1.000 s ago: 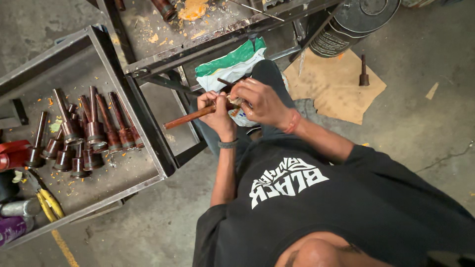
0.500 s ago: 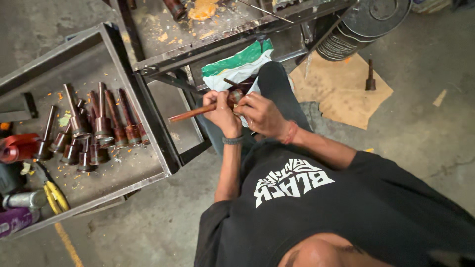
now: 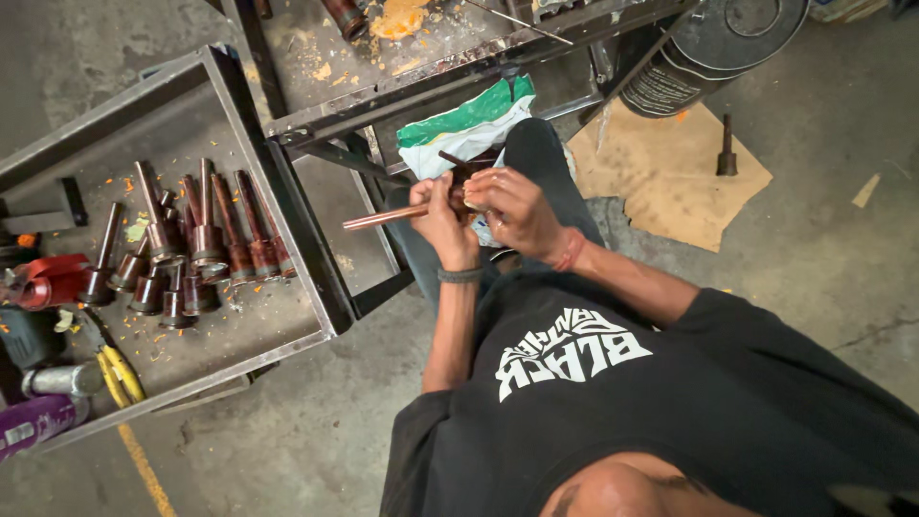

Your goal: The person repeatedly picks up copper-colored metal parts from a tray, dips a stick into a container of liquid, and applies the liquid to the interior of each part. Treated parts are placed back into the tray. The process is repeated for multiple parts.

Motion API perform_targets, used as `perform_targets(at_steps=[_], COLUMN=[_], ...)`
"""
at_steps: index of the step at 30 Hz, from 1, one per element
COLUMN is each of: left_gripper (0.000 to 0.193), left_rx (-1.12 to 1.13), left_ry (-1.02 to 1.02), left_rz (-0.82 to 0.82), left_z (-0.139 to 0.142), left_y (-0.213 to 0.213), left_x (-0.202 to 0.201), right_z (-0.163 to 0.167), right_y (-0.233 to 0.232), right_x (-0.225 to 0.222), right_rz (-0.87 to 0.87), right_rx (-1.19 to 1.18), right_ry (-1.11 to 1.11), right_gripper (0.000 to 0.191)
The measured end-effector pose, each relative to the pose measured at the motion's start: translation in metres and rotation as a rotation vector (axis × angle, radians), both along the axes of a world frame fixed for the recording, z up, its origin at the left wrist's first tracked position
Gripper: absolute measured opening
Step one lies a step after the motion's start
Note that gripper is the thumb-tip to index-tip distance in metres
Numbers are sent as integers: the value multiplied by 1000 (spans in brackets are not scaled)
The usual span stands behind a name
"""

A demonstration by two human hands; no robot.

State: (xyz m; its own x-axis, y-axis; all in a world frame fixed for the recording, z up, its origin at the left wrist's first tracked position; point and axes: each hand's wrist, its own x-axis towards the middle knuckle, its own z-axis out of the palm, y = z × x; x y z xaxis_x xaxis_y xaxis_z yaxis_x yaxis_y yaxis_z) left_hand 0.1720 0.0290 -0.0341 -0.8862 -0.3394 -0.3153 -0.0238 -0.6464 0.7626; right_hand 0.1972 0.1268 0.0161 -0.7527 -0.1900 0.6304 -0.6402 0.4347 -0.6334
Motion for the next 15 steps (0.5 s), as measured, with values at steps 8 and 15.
perform_targets(at_steps=[8, 15], left_gripper=[18, 17], left_rx=[26, -457], left_ry=[-21, 220], left_rz=[-438, 17], left_z=[6, -35], left_y=[-1, 11], left_x=[10, 5], right_z=[1, 4], right_y=[17, 11], right_x=[-16, -10], right_rz=[-82, -17], right_rx=[-218, -221], right_ry=[-402, -418], right_gripper=[10, 10])
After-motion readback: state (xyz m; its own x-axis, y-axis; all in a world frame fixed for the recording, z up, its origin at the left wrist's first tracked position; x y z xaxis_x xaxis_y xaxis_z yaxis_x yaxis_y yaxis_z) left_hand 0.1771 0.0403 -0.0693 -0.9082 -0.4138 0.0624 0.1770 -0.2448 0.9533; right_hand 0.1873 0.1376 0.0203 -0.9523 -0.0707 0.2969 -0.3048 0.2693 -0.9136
